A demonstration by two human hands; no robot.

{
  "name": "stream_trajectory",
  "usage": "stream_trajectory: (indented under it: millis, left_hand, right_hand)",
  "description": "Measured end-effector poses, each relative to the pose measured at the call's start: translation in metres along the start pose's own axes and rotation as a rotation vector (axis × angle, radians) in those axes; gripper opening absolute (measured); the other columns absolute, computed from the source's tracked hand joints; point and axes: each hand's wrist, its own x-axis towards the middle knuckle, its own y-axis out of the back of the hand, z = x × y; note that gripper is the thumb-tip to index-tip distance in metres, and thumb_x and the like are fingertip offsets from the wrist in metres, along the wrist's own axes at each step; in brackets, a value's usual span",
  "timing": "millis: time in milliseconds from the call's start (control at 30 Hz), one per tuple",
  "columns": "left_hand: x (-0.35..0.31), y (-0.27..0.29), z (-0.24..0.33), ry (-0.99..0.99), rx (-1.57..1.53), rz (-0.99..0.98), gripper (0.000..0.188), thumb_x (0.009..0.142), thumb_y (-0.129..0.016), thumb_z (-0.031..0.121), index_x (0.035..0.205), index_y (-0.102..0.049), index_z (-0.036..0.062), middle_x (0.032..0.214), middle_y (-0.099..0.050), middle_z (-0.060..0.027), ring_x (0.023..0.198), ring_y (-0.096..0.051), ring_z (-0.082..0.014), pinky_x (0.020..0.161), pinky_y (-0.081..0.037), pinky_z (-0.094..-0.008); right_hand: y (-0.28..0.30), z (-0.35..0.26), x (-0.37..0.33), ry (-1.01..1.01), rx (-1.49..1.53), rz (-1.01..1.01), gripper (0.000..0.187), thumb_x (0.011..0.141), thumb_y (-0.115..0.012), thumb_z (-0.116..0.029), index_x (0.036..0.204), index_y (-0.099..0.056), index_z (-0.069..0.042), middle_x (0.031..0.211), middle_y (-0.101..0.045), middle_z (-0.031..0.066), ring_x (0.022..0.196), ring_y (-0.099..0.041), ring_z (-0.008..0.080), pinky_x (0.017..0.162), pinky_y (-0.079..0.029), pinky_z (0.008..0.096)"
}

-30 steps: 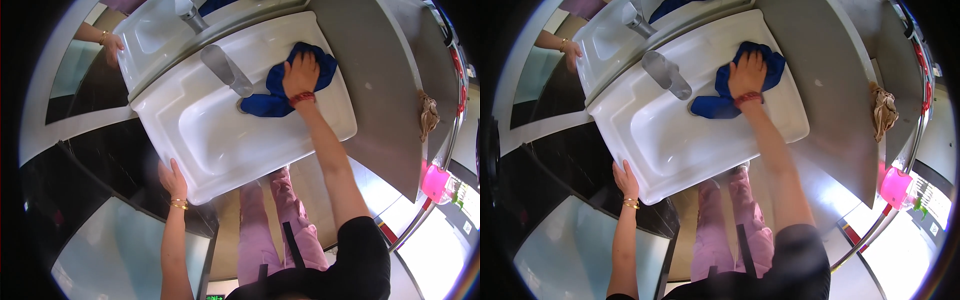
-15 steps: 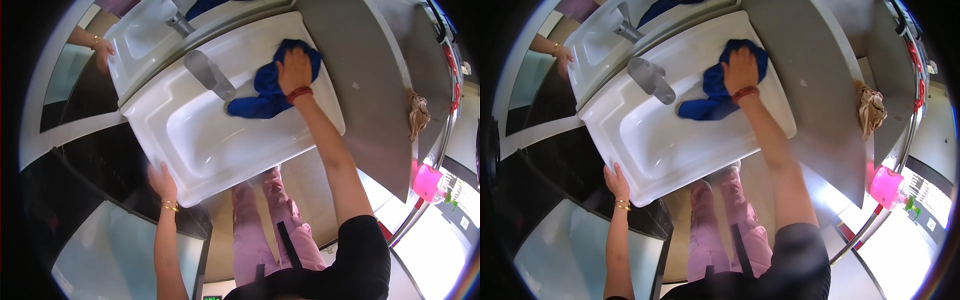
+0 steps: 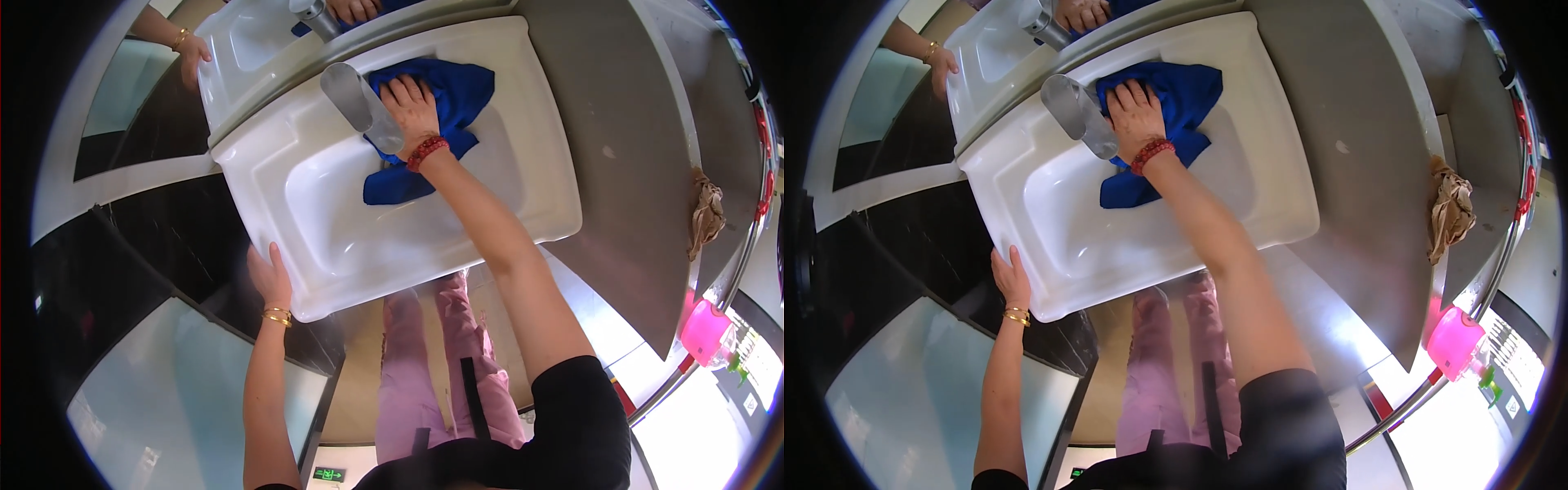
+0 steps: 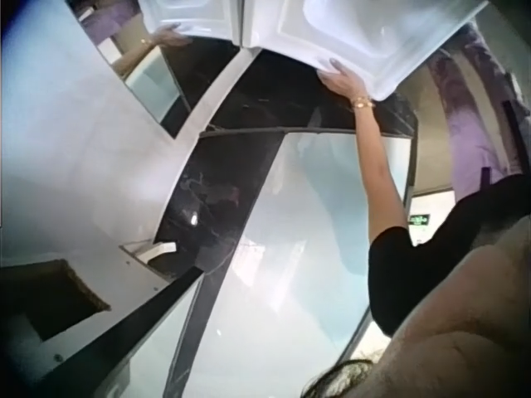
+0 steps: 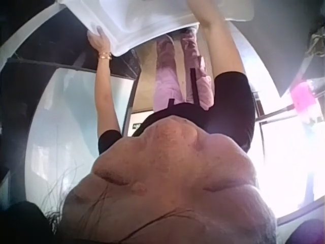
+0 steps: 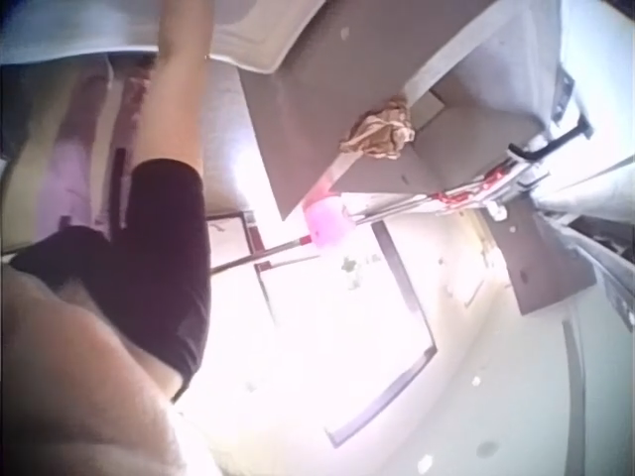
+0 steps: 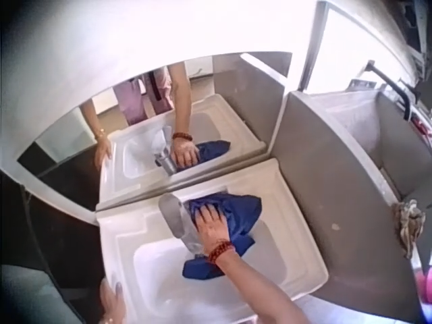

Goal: Cleaning a bathroom sink and faucet using a cleaning cloth.

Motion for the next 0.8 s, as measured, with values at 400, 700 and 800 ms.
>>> stream_trajectory:
  millis: [400, 700, 800]
  left_hand:
    - [0.002, 0.002, -0.010, -0.002, 0.077, 0.017, 0.053, 0.091, -0.050, 0.036, 0.120, -0.045, -0.0076, 0.114, -0.053, -0.0262, 0.106, -0.050, -0.0406, 0.091, -0.039, -0.0454]
    - [0.000, 0.001, -0.011, 0.033, 0.018, -0.071, 0.058, 0.092, -0.047, 0.043, 0.128, -0.040, -0.0027, 0.125, -0.049, -0.0224, 0.117, -0.044, -0.0365, 0.097, -0.033, -0.0464]
    - [-0.001, -0.003, -0.020, -0.013, -0.015, -0.043, 0.060, 0.092, -0.046, 0.043, 0.131, -0.037, -0.0016, 0.129, -0.046, -0.0215, 0.120, -0.042, -0.0353, 0.098, -0.032, -0.0460]
  right_hand:
    - [0.046, 0.078, -0.044, 0.036, -0.234, -0.076, 0.035, 0.084, -0.056, -0.016, 0.113, -0.055, 0.003, 0.117, -0.053, 0.0195, 0.119, -0.044, 0.0337, 0.104, -0.031, 0.0485]
    - [-0.038, -0.073, -0.045, 0.061, -0.004, -0.041, 0.038, 0.080, -0.056, -0.022, 0.114, -0.058, -0.004, 0.116, -0.052, 0.0135, 0.121, -0.040, 0.0314, 0.102, -0.033, 0.0499]
    - [-0.051, -0.121, -0.007, -0.118, -0.025, -0.032, 0.040, 0.083, -0.054, -0.025, 0.116, -0.056, -0.002, 0.119, -0.050, 0.0143, 0.120, -0.040, 0.0315, 0.104, -0.027, 0.0469]
